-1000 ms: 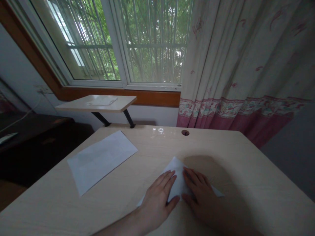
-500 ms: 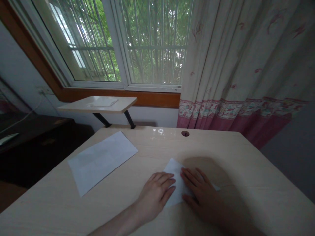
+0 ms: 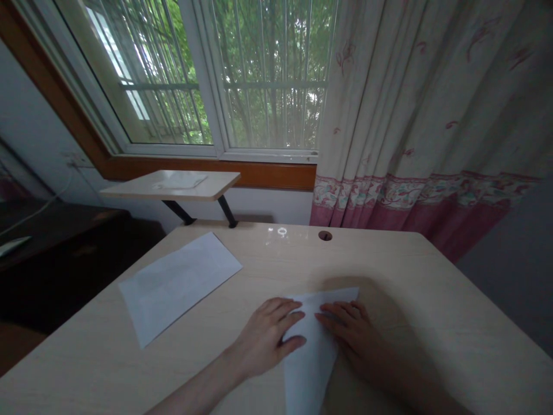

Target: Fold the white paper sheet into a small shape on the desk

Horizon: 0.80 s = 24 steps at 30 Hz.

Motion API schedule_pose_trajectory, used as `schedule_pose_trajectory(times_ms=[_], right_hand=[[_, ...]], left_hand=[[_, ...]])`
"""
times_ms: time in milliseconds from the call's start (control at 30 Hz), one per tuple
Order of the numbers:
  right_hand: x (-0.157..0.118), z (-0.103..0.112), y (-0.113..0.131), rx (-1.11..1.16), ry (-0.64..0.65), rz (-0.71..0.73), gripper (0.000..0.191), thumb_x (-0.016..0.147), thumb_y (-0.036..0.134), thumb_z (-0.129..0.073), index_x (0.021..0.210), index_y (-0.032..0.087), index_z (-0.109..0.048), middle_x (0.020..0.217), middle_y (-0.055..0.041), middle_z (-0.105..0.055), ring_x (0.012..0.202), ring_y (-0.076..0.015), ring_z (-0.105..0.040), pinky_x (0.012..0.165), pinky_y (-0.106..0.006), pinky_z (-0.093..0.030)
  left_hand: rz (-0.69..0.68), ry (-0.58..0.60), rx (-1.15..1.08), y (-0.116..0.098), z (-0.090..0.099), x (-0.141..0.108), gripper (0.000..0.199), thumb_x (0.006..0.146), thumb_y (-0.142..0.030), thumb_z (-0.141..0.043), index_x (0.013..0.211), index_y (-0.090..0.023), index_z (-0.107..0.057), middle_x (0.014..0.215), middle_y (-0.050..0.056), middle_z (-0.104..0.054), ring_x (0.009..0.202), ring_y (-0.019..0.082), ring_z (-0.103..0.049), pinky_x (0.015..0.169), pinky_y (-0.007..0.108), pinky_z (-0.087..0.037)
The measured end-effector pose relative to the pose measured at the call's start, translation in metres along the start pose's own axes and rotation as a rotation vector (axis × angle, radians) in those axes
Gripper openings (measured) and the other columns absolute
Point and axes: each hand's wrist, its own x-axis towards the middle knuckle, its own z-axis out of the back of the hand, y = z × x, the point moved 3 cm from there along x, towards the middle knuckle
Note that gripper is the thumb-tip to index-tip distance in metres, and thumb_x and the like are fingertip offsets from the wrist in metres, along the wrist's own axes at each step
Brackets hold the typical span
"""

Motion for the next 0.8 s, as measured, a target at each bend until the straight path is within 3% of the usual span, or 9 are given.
schedule_pose_trajectory(times_ms=[67, 167, 367, 467, 600, 800], right_hand=[[0.001, -0.004, -0.005, 0.015, -0.034, -0.012, 0.05, 0.095, 0.012, -0.038, 0.141, 0.027, -0.046, 0.144, -0.0074, -0.048, 0.131, -0.0224, -0.044, 0.108, -0.047, -0.035], [0.003, -0.005, -0.005, 0.045, -0.063, 0.006, 0.046, 0.095, 0.014, -0.037, 0.14, 0.021, -0.048, 0.145, -0.0078, -0.047, 0.132, -0.0201, -0.044, 0.109, -0.042, -0.037], [0.002, 0.002, -0.003, 0.064, -0.056, -0.005, 0.045, 0.097, 0.02, -0.039, 0.142, 0.023, -0.044, 0.148, -0.0044, -0.041, 0.136, -0.0195, -0.039, 0.111, -0.04, -0.036], [0.003, 0.009, -0.011, 0.023, -0.004, -0.036, 0.049, 0.098, 0.03, -0.042, 0.146, 0.022, -0.036, 0.15, -0.0063, -0.036, 0.139, -0.022, -0.033, 0.116, -0.049, -0.023], [0.005, 0.015, -0.023, 0.012, 0.024, -0.019, 0.059, 0.096, 0.042, -0.047, 0.149, 0.028, -0.025, 0.153, -0.0064, -0.031, 0.141, -0.0244, -0.029, 0.116, -0.058, -0.003], [0.005, 0.006, -0.038, -0.034, 0.015, -0.076, 0.064, 0.097, 0.049, -0.045, 0.15, 0.025, -0.021, 0.154, -0.0091, -0.029, 0.142, -0.0246, -0.027, 0.116, -0.057, -0.002]], left_hand=[[0.007, -0.039, 0.019, 0.001, -0.001, 0.001, 0.027, 0.095, -0.036, -0.055, 0.12, -0.025, -0.062, 0.12, 0.003, -0.066, 0.11, 0.023, -0.059, 0.098, 0.043, -0.047], [0.012, -0.066, 0.02, 0.002, -0.003, 0.002, 0.024, 0.098, -0.032, -0.051, 0.116, -0.024, -0.064, 0.112, 0.004, -0.068, 0.104, 0.022, -0.061, 0.096, 0.04, -0.049], [-0.07, 0.037, -0.109, 0.0, -0.004, 0.003, 0.034, 0.101, -0.026, -0.044, 0.134, -0.024, -0.053, 0.138, 0.004, -0.055, 0.129, 0.019, -0.049, 0.107, 0.037, -0.044], [-0.086, 0.09, -0.138, -0.003, -0.004, 0.005, 0.035, 0.102, -0.022, -0.04, 0.135, -0.022, -0.052, 0.141, 0.004, -0.052, 0.133, 0.016, -0.045, 0.111, 0.033, -0.04], [-0.079, 0.096, -0.136, -0.002, -0.004, 0.005, 0.035, 0.102, -0.022, -0.04, 0.134, -0.023, -0.054, 0.141, 0.002, -0.051, 0.133, 0.015, -0.044, 0.111, 0.032, -0.04], [-0.093, 0.088, -0.148, -0.001, -0.004, 0.004, 0.035, 0.102, -0.022, -0.04, 0.135, -0.024, -0.053, 0.142, 0.002, -0.051, 0.134, 0.015, -0.044, 0.112, 0.033, -0.039]])
